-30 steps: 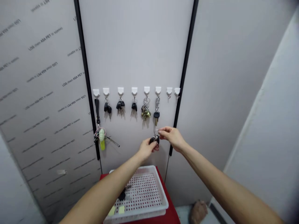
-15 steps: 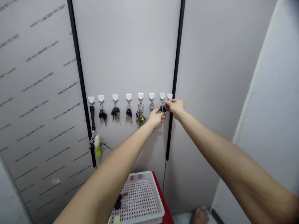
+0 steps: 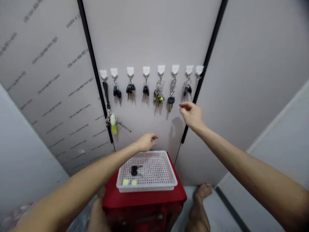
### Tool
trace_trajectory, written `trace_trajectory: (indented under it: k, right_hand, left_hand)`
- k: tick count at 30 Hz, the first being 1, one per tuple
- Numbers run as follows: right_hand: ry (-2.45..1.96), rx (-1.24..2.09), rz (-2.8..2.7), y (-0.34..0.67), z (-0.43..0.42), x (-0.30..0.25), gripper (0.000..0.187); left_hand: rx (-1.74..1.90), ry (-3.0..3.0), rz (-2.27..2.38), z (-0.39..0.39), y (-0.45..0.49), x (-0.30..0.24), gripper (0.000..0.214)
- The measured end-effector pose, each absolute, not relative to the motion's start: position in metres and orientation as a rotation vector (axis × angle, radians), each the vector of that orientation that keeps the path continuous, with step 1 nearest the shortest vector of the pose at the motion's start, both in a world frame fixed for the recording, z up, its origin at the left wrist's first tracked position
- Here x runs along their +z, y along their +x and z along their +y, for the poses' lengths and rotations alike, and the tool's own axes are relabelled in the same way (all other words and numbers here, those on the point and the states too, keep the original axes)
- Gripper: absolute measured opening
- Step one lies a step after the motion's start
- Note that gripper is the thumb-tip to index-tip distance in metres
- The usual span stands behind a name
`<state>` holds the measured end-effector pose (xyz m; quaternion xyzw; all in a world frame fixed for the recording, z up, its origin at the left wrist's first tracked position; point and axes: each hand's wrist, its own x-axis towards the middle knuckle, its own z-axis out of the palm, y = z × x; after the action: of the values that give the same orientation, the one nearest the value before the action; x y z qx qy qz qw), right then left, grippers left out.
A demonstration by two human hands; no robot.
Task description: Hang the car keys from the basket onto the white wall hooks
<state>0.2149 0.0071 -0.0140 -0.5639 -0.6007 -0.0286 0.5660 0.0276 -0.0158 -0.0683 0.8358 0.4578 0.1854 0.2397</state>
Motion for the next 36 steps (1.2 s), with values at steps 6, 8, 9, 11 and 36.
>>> trace_trajectory:
  k: [6,8,9,11,36]
  right_hand:
    - [-1.294,0.639,-2.214,0.129,-0.044,-0.135,0.02]
    - [-1.264,0.681,-2.371,0.107,-0.051,-0.158,0.019]
    - [-1.285,0.659,-2.43,0.099,-0.052,-0.165,0.019]
    - [-1.368,0.556,-2.502,0.088,-0.049,-0.173,0.02]
    - [-1.064,0.57,-1.478,0.154,-0.027,-0.079,0.024]
  left_hand:
    - [-0.345,2.505,1.572,-0.043,-0.041,-0.128,0.028]
    - [-0.411,2.567,1.548,-0.049,-0.047,-0.138,0.024]
    - [-0.388,2.605,1.539,-0.05,-0.048,-0.142,0.023]
    - [-0.27,2.664,1.553,-0.049,-0.049,-0.15,0.023]
    - [1.165,1.856,1.009,-0.002,0.058,-0.028,0.016]
